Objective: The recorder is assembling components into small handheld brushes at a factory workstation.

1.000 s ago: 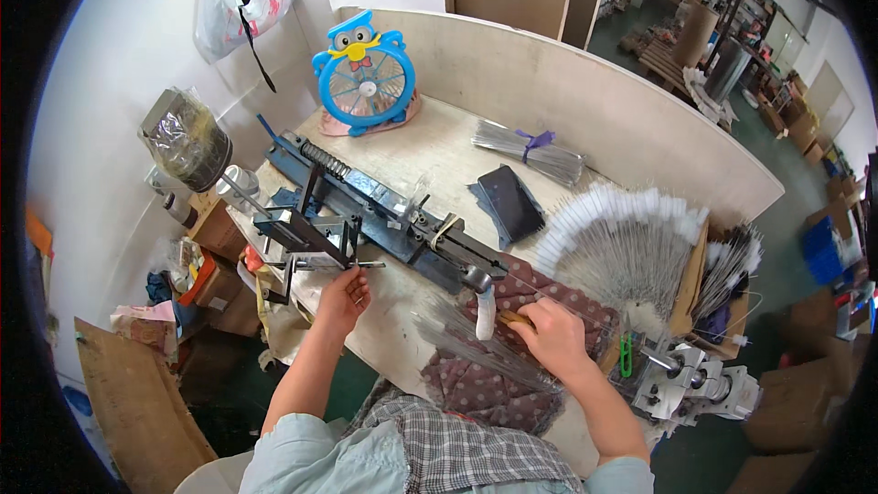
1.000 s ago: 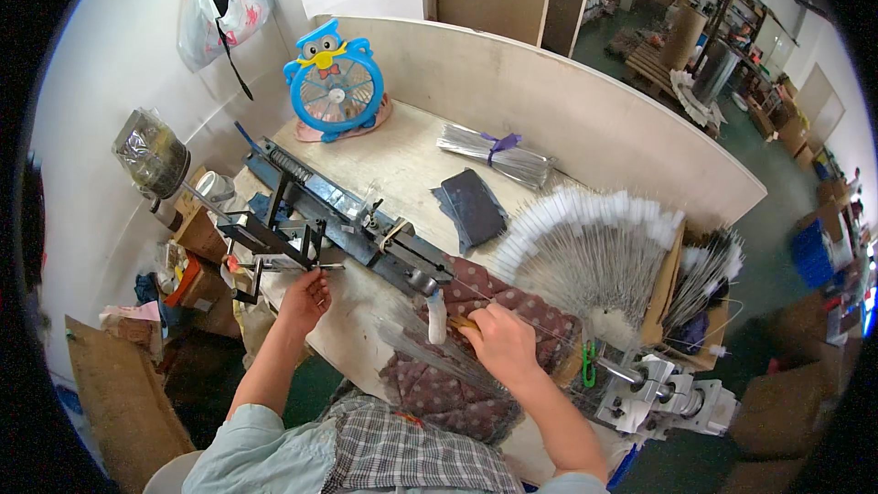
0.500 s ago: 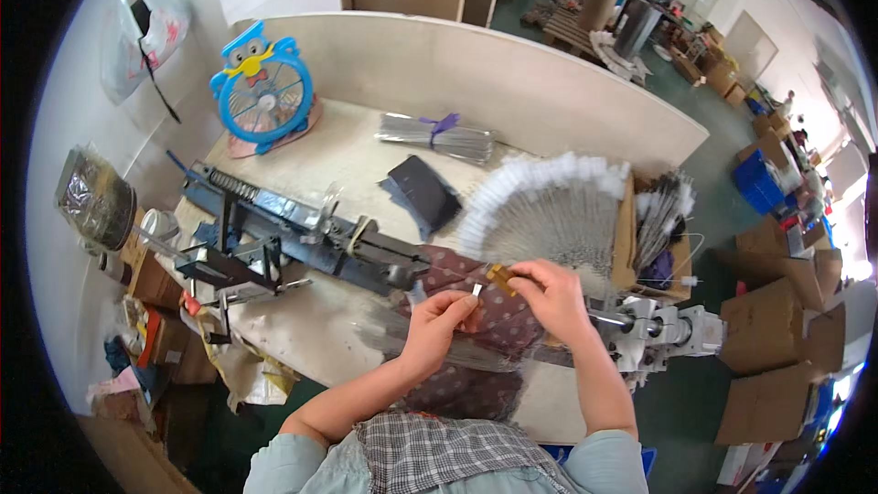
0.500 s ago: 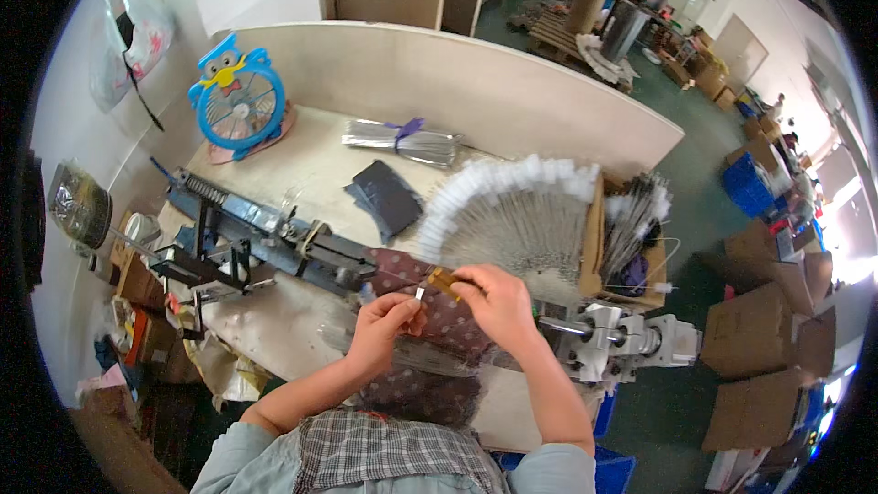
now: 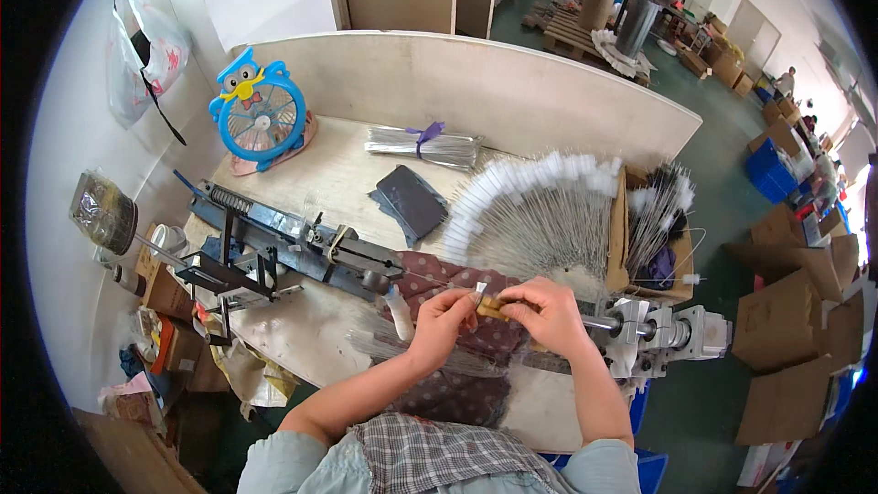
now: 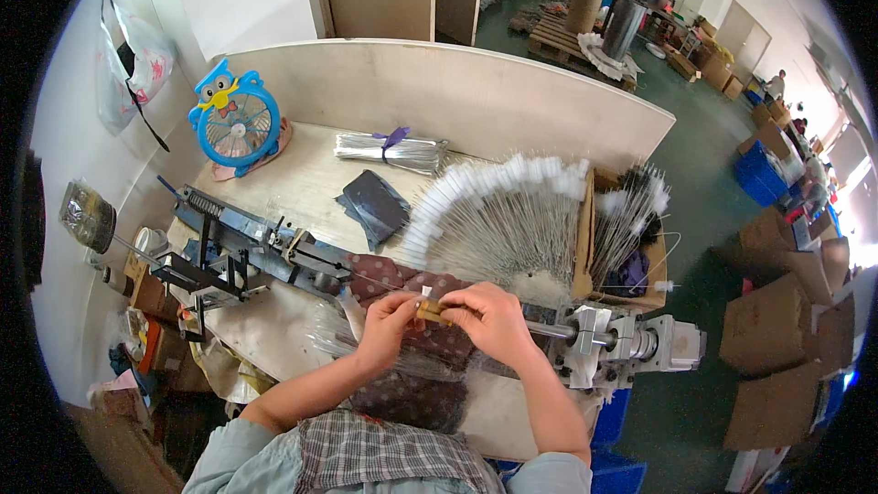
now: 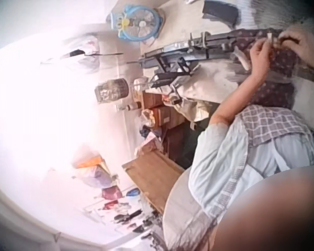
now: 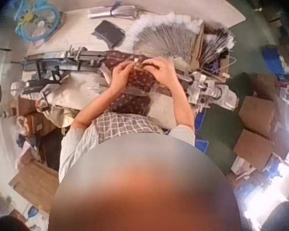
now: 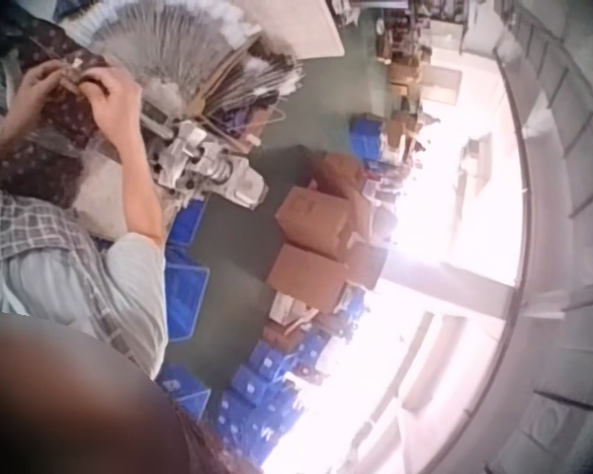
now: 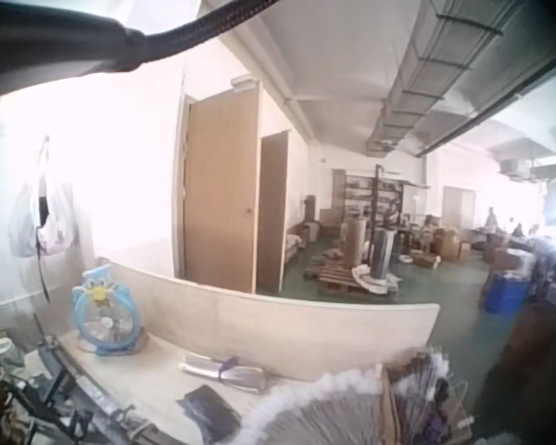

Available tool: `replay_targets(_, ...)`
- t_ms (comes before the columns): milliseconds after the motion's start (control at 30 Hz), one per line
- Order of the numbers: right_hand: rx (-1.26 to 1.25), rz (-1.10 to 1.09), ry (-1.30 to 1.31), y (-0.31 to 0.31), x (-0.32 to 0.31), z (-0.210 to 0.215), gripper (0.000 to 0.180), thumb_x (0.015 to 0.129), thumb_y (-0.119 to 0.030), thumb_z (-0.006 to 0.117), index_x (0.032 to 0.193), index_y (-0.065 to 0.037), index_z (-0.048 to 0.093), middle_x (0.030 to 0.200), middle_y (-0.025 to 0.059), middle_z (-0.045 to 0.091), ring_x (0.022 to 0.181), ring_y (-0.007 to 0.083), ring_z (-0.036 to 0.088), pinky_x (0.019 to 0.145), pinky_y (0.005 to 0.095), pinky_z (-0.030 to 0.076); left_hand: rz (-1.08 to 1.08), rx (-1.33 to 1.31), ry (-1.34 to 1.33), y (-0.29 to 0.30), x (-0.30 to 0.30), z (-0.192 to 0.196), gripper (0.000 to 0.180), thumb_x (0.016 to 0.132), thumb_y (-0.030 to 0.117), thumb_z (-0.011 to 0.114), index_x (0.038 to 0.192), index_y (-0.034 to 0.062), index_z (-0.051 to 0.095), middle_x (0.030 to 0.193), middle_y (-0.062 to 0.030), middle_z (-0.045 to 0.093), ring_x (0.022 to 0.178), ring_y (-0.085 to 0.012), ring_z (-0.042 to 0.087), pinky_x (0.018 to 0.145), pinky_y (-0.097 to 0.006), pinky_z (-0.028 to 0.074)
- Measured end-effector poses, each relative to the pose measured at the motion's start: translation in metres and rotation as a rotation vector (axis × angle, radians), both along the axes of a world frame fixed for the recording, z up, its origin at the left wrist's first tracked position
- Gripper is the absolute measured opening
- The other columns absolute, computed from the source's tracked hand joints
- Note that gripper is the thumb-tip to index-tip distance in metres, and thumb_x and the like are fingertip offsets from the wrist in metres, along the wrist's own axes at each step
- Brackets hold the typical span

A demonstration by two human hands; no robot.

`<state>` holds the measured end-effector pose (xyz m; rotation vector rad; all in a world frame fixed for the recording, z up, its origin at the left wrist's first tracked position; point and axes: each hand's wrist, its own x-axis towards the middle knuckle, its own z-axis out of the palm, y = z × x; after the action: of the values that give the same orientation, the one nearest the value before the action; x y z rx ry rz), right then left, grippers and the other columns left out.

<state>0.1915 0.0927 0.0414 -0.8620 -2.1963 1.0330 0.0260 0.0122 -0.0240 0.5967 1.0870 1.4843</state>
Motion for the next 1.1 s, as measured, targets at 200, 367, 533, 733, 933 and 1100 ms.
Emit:
replay_targets(200,0.376,0.002,-0.041,0.005,-0.009,0.008,0.014,0.074,-0.015,0.070,0.086,-0.009,0.067,0.076,0.0033,0.063,0.074,0.0233,0.057,0.067,0.0347,0.045,0.247,-0.080,-0.035,-0.009,-0.022,0.015,0.013,0.091,0.017,0.057,0.090,0.0039,0.060,0.079,-0.0041,0.061,0.064,-0.0097,0.052,0.059,-0.025,0.043)
replay_targets(367,0.607,-0.114,0.010,0.003,-0.069,0.011,0.009,0.073,-0.013,0.069,0.078,-0.007,0.066,0.074,0.0059,0.062,0.069,0.0250,0.055,0.064,0.0368,0.044,0.250,-0.090,-0.149,-0.015,-0.029,0.021,0.014,0.091,0.018,0.057,0.093,0.0044,0.059,0.077,-0.0036,0.060,0.063,-0.0097,0.052,0.058,-0.024,0.043)
replay_targets(533,0.446,-0.035,-0.082,0.004,-0.089,-0.004,0.012,0.075,-0.017,0.067,0.081,-0.007,0.068,0.075,0.0068,0.063,0.071,0.0256,0.057,0.064,0.0374,0.045,0.223,-0.126,-0.185,-0.016,-0.035,0.021,0.016,0.092,0.020,0.056,0.093,0.0038,0.059,0.073,-0.0027,0.060,0.060,-0.0091,0.052,0.057,-0.023,0.043)
replay_targets(733,0.140,-0.028,-0.196,0.005,-0.091,0.003,0.016,0.078,-0.023,0.066,0.083,-0.008,0.070,0.076,0.0078,0.064,0.077,0.0263,0.058,0.066,0.0367,0.047,0.065,-0.107,-0.114,-0.022,-0.044,0.018,0.031,0.096,0.033,0.046,0.099,0.0033,0.056,0.079,-0.0064,0.061,0.063,-0.0133,0.056,0.061,-0.026,0.046)
replay_targets(933,0.230,-0.069,-0.202,-0.008,-0.090,0.002,0.022,0.075,-0.026,0.069,0.087,-0.008,0.069,0.083,0.0051,0.065,0.083,0.0247,0.059,0.068,0.0378,0.047,0.130,-0.104,-0.301,-0.014,-0.042,0.023,0.046,0.097,0.047,0.035,0.106,0.0049,0.053,0.097,-0.0091,0.061,0.088,-0.0193,0.060,0.081,-0.036,0.045)
replay_targets(1100,0.583,-0.137,-0.170,-0.025,-0.107,-0.003,0.027,0.070,-0.023,0.072,0.093,-0.010,0.066,0.090,0.0003,0.063,0.091,0.0207,0.056,0.072,0.0372,0.045,0.256,-0.070,-0.394,-0.017,-0.033,0.020,0.033,0.097,0.038,0.040,0.101,0.0082,0.054,0.094,-0.0045,0.061,0.089,-0.0172,0.059,0.083,-0.035,0.044)
